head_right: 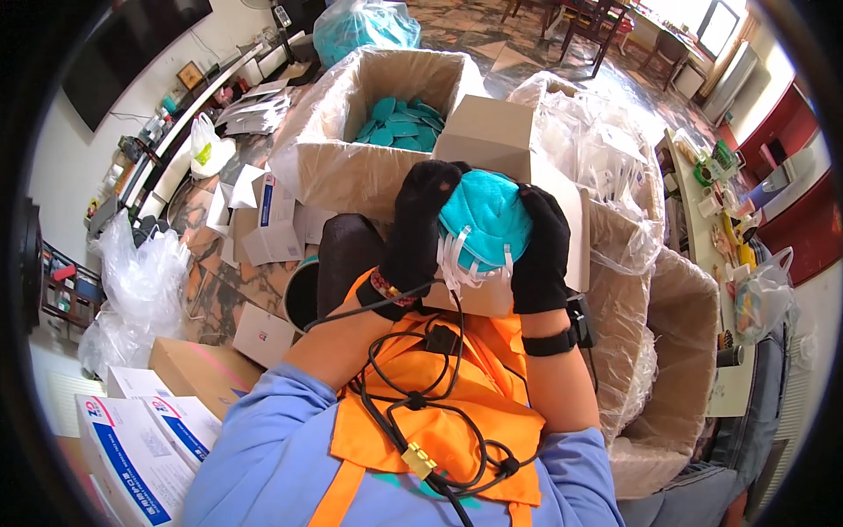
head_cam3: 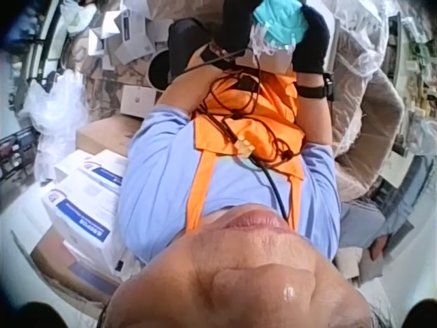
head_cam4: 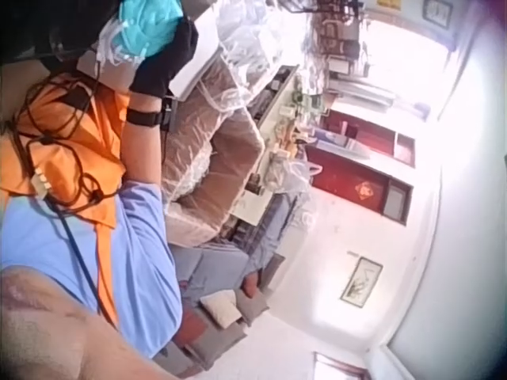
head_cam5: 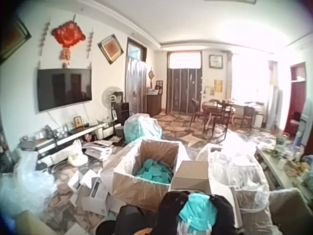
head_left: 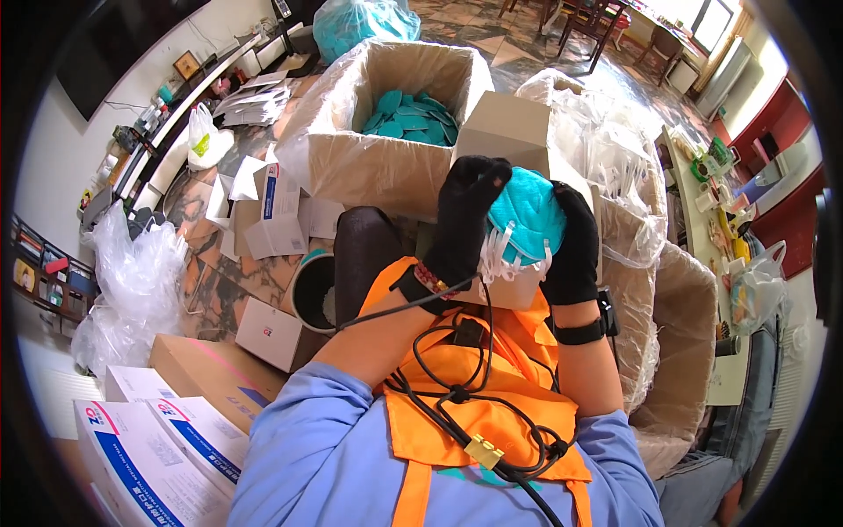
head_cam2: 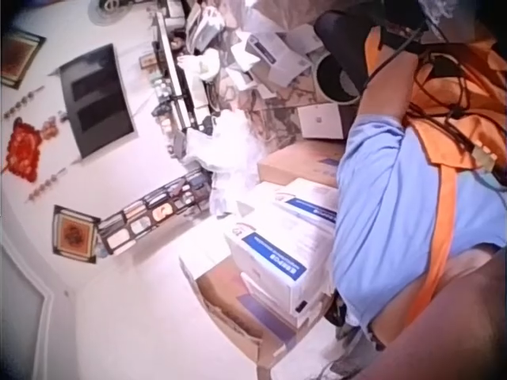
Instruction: Packing and sorting medical masks and individually wrapped packets into boxes.
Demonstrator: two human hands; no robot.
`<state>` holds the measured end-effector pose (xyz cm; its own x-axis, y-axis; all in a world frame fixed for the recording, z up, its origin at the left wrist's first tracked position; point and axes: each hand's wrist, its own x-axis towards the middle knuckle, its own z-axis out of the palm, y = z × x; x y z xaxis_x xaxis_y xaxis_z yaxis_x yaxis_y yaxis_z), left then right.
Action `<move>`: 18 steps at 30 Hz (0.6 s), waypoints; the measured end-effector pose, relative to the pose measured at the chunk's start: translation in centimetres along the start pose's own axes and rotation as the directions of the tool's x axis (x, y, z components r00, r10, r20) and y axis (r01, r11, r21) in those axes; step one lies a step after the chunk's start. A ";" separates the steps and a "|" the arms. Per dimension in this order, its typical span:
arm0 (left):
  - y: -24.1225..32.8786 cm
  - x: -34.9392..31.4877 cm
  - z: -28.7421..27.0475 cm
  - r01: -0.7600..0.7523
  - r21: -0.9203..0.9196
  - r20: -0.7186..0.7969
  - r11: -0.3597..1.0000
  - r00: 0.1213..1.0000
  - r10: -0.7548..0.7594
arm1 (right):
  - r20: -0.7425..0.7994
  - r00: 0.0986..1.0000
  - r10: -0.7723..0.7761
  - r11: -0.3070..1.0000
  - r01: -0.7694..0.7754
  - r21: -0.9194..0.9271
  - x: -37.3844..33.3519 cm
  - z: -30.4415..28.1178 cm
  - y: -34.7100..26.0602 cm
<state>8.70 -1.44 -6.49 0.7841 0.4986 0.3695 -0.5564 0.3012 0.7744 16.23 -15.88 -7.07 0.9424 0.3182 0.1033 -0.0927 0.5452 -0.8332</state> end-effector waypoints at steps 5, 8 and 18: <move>0.5 -1.0 1.2 0.104 0.098 -0.063 0.990 0.993 -0.098 | -0.163 0.987 0.013 0.981 0.018 0.192 0.6 -0.7 1.5; 1.8 -0.7 1.7 -0.029 0.255 -0.090 0.966 0.995 0.054 | -0.021 1.000 -0.002 0.990 0.005 0.138 0.2 -0.9 0.3; 3.9 -0.9 2.9 0.044 -0.022 -0.026 0.999 0.999 -0.044 | -0.034 0.923 -0.384 0.923 0.383 -0.028 -2.2 2.5 -2.4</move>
<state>6.63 -3.06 -2.33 0.8006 0.5055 0.3216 -0.5276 0.3406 0.7782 13.63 -15.94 -3.93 0.9163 0.0578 0.3964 0.2842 0.6036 -0.7449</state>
